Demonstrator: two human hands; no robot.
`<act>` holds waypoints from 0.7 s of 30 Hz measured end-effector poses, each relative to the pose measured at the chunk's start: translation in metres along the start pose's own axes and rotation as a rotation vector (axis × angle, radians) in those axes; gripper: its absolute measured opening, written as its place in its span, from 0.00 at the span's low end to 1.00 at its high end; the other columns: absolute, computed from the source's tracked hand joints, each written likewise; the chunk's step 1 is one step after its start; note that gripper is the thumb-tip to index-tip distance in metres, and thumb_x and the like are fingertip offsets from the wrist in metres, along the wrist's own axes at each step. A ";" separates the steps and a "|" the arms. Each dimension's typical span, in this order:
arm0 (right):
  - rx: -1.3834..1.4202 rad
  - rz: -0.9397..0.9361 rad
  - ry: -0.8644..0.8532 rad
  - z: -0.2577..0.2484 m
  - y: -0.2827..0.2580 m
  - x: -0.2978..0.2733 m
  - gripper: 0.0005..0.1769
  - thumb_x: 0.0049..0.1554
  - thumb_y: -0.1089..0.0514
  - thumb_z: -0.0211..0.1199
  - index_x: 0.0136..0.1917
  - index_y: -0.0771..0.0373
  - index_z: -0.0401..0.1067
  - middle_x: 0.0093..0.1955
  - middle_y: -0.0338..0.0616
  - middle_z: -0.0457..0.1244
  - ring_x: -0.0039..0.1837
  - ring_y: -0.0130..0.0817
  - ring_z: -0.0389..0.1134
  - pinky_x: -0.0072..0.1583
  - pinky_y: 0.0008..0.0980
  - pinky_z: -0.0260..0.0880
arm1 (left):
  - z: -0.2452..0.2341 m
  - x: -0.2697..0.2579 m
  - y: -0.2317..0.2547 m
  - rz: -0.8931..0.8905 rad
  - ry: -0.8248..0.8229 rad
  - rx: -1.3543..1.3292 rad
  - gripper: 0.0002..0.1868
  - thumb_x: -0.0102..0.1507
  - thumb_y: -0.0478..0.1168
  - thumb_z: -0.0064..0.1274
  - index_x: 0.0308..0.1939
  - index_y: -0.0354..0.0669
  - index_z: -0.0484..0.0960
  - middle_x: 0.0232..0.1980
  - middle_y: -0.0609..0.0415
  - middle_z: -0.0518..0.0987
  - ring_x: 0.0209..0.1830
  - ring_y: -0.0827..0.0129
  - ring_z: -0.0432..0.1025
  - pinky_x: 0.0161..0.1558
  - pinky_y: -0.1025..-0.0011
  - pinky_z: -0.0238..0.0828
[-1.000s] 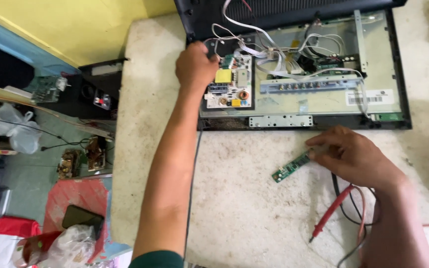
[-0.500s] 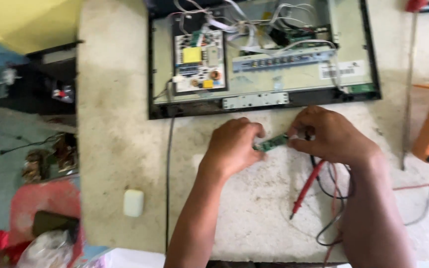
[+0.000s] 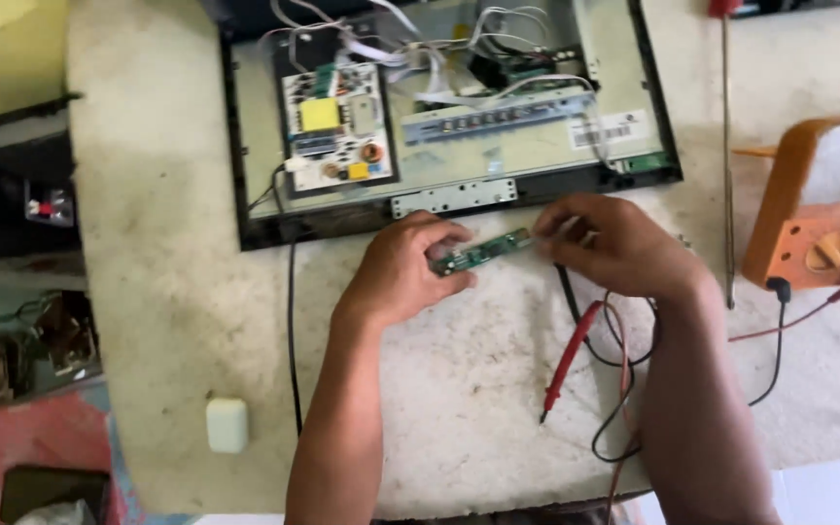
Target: The person uses a multimeter to test a circuit board, then uses a screwdriver to remove a smaller board from a television chassis. They proceed to test the smaller board with the multimeter probes.
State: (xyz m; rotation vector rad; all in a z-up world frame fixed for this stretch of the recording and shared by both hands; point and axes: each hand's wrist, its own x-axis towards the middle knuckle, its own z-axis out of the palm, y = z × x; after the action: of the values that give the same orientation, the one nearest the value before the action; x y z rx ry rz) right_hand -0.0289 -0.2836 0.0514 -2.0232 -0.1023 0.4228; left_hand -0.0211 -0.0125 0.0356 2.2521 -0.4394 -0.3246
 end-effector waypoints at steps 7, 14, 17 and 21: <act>-0.409 0.081 -0.009 -0.024 -0.034 -0.016 0.12 0.60 0.54 0.62 0.54 0.62 0.76 0.50 0.45 0.74 0.52 0.33 0.77 0.55 0.30 0.81 | 0.003 -0.006 -0.007 0.137 -0.012 0.039 0.18 0.60 0.41 0.64 0.54 0.51 0.84 0.56 0.55 0.84 0.41 0.71 0.79 0.47 0.70 0.79; -0.474 0.502 -0.038 0.004 -0.049 -0.068 0.37 0.50 0.39 0.67 0.71 0.46 0.66 0.60 0.44 0.73 0.58 0.40 0.79 0.59 0.41 0.83 | 0.002 -0.009 -0.004 0.086 -0.031 0.059 0.24 0.59 0.46 0.64 0.59 0.52 0.81 0.53 0.57 0.83 0.51 0.65 0.76 0.52 0.65 0.74; -0.559 0.381 -0.004 0.018 -0.033 -0.085 0.30 0.54 0.51 0.62 0.70 0.36 0.64 0.48 0.32 0.77 0.43 0.40 0.78 0.50 0.41 0.74 | 0.009 -0.010 -0.001 0.237 0.100 0.076 0.20 0.61 0.46 0.63 0.56 0.47 0.82 0.50 0.56 0.83 0.46 0.65 0.78 0.42 0.65 0.75; -0.219 0.385 0.202 0.024 -0.043 -0.100 0.18 0.56 0.57 0.67 0.60 0.51 0.73 0.40 0.41 0.74 0.28 0.30 0.59 0.36 0.30 0.62 | 0.023 -0.019 0.026 0.448 0.173 0.068 0.16 0.66 0.38 0.58 0.58 0.45 0.79 0.51 0.50 0.84 0.47 0.61 0.79 0.48 0.64 0.82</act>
State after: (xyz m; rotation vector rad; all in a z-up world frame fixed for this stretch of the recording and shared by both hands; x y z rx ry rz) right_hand -0.1262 -0.2684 0.1039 -2.2947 0.3869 0.4586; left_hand -0.0524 -0.0367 0.0422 2.1485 -0.8498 0.1172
